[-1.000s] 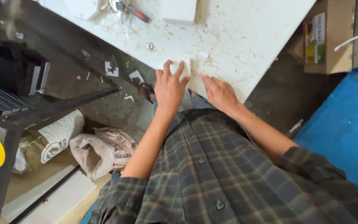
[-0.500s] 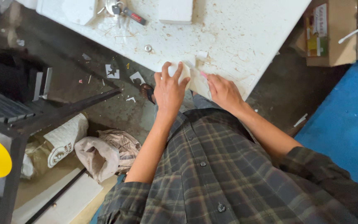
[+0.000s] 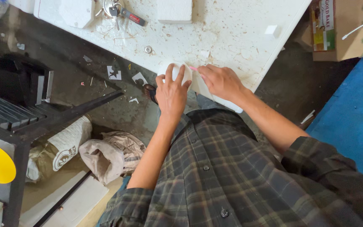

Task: The person cuts a rectangular block of white foam into a circular shape using a pink craft knife. They then place the foam circle onto a white cylindrical cake dummy and stack it with other yellow and white cake dummies on a table.

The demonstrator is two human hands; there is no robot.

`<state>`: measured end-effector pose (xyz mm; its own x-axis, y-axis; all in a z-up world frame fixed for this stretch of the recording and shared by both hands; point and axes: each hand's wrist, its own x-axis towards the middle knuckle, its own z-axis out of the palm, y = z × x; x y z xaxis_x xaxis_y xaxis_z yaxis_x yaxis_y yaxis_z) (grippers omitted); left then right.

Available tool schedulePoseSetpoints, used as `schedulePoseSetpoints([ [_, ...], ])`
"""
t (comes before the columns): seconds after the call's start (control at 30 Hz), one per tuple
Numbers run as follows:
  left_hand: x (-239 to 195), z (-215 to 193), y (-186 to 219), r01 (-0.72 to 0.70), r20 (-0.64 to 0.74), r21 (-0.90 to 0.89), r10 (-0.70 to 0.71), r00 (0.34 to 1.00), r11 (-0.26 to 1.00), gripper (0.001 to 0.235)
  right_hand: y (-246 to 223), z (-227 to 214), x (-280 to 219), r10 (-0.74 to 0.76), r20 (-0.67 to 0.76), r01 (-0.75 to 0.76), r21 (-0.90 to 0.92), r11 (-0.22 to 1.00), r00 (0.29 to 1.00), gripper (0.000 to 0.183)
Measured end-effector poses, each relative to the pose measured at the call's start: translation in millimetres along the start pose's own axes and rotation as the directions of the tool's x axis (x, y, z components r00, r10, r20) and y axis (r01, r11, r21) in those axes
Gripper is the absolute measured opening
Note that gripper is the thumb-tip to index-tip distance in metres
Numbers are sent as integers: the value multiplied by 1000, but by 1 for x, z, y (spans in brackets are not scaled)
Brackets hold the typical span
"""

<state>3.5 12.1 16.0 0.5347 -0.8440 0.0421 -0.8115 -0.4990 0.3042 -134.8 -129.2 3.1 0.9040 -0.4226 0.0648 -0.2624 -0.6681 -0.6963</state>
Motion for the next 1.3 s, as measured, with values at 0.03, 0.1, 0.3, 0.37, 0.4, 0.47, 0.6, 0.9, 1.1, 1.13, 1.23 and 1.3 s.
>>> schedulePoseSetpoints([
  [0.03,0,0,0,5,8,-6,-5,1000,1000,51,-1,1,-1,4,-9,-4,-7,1000,1000,20],
  [0.1,1,-1,1,18,32,-6,-18,999,1000,51,-3,3,-2,10,-29,-11,-22,1000,1000,21],
  [0.3,3,-1,3,7,22,3,-7,1000,1000,52,-4,0,-6,15,-37,-17,-53,998,999,23],
  [0.37,3,-1,3,7,29,10,-7,1000,1000,52,-4,0,-5,5,-41,-8,-63,998,999,23],
  [0.4,3,-1,3,5,33,9,-5,999,1000,52,-4,1,-4,0,-42,-3,-68,998,999,23],
  [0.47,5,-1,4,3,37,13,-3,999,1000,52,-3,2,1,9,-31,-11,-75,997,999,21],
  [0.6,5,-3,4,8,44,14,-8,999,1000,52,0,6,10,23,1,-23,-57,998,1000,27],
  [0.9,6,-5,2,-15,11,20,14,1000,1000,52,4,0,6,-4,6,4,28,1000,1000,33],
  [1.1,7,-3,6,8,52,1,-8,999,1000,54,15,13,9,23,33,-24,56,998,999,38],
  [1.13,8,-3,6,14,59,0,-14,998,1000,54,17,13,6,38,23,-38,34,999,999,30],
  [1.23,8,-5,6,-3,10,-21,4,1000,1000,52,21,4,-22,67,15,-67,10,998,998,16],
  [1.3,9,-6,6,23,39,-18,-22,999,1000,53,22,-1,-34,70,3,-70,25,997,998,18],
])
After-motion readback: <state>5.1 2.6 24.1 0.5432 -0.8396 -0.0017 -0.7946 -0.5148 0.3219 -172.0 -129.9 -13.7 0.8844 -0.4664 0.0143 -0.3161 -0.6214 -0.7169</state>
